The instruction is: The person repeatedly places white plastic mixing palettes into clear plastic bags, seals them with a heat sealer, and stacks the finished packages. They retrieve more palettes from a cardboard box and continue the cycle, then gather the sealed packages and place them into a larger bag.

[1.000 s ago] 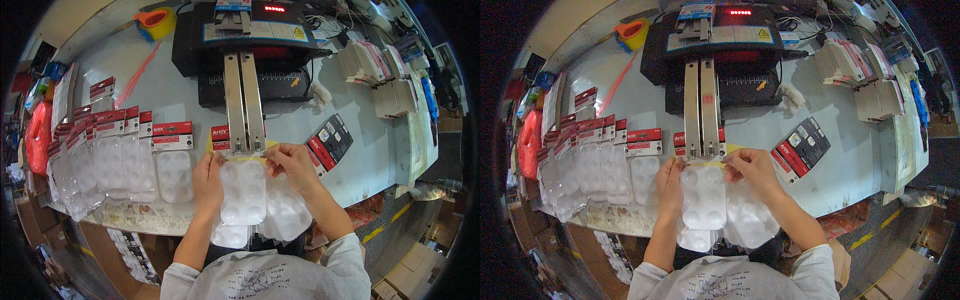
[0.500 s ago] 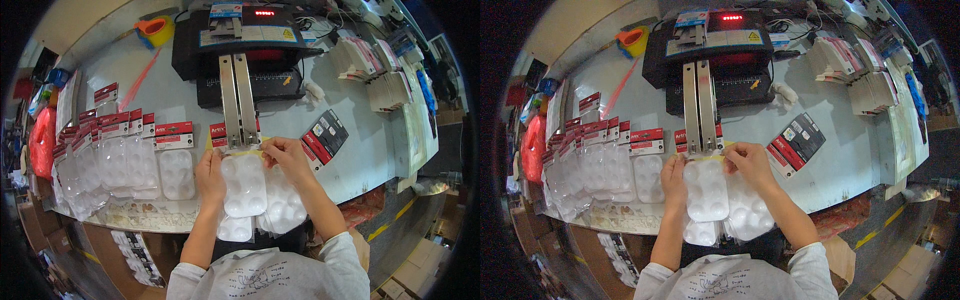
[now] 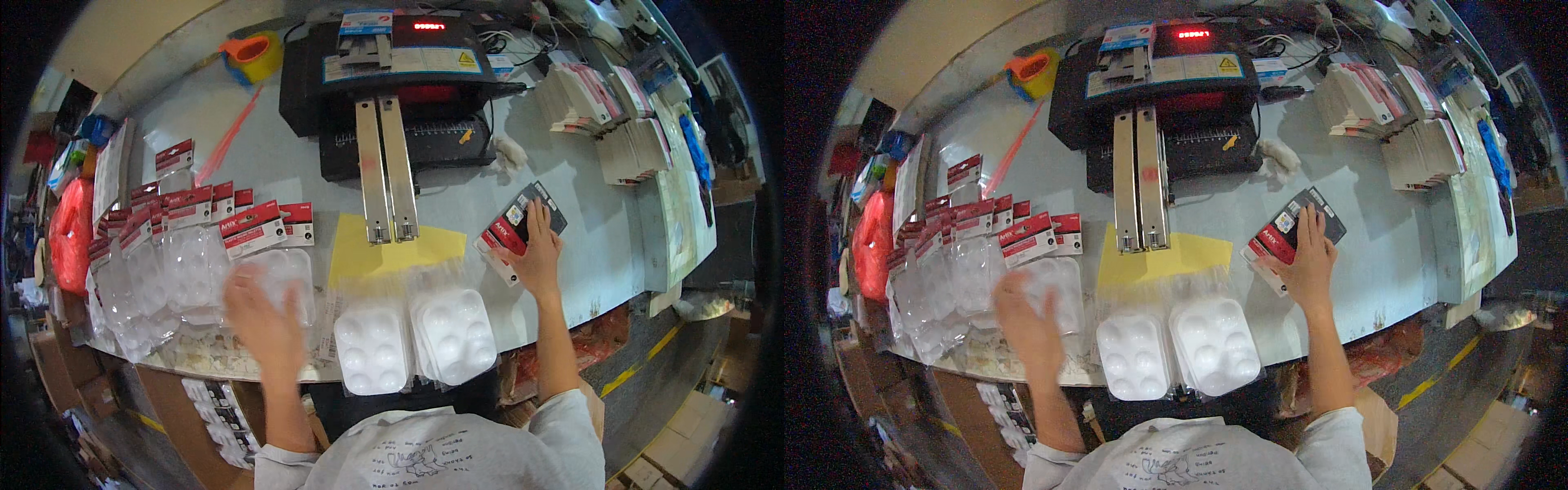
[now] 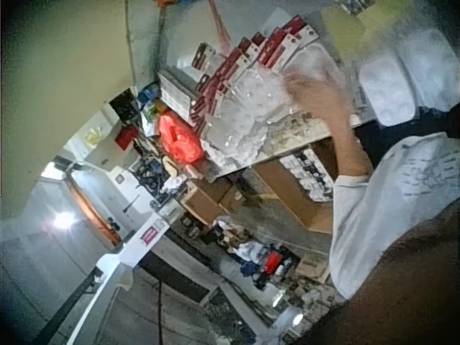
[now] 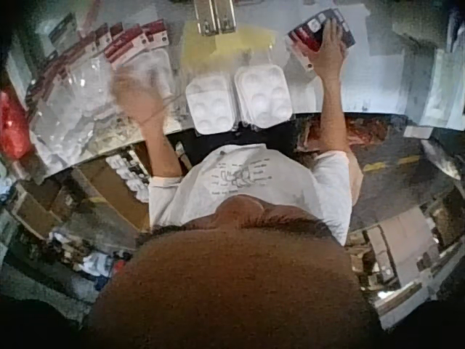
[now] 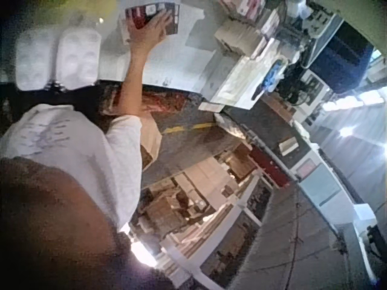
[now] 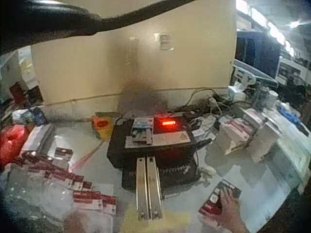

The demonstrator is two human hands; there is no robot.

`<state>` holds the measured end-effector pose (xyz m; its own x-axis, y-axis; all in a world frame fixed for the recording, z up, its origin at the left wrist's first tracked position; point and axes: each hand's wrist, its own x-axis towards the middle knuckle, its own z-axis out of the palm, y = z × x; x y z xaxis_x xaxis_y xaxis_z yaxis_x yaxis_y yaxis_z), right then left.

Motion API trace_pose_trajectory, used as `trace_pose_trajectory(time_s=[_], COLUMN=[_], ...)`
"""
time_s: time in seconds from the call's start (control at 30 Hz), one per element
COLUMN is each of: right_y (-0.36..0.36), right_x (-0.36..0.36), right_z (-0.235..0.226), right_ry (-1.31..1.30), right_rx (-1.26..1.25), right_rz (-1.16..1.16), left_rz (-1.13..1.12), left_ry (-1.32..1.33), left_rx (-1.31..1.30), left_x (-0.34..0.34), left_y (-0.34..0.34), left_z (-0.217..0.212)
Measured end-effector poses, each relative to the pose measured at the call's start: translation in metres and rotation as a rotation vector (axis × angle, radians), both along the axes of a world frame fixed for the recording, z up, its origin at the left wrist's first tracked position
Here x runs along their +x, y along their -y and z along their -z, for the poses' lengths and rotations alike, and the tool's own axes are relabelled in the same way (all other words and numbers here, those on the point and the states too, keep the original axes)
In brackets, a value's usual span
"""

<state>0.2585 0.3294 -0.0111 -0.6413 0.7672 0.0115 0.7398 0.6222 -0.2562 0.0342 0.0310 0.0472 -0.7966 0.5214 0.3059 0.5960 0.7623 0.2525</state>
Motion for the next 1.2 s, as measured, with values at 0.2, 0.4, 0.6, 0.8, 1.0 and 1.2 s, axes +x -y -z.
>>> trace_pose_trajectory(time_s=[0.2, 0.4, 0.6, 0.8, 1.0, 1.2], right_y=[0.014, 0.024, 0.021, 0.049, 0.078, 0.085], right_x=[0.007, -0.002, -0.008, -0.042, -0.074, -0.073], right_z=[0.028, 0.018, -0.064, -0.123, -0.108, -0.104], right_ry=[-0.152, -0.183, -0.678, -0.419, -0.342, -0.391], right_rx=[0.109, 0.094, -0.616, -0.821, -0.921, -0.581], right_rz=[-0.025, 0.028, 0.252, -0.499, -0.474, -0.645], left_rz=[0.075, 0.252, 0.314, 0.226, 0.164, 0.186], left_ry=[0.227, 0.33, 0.914, 1.655, 1.288, 1.099], left_rx=[0.125, 0.172, 0.675, 0.891, 0.71, 0.563], left_x=[0.064, 0.098, 0.091, 0.084, 0.084, 0.079], left_y=[-0.011, -0.066, -0.056, -0.037, -0.03, -0.028], left_z=[0.006, -0.002, -0.002, -0.026, -0.022, -0.017])
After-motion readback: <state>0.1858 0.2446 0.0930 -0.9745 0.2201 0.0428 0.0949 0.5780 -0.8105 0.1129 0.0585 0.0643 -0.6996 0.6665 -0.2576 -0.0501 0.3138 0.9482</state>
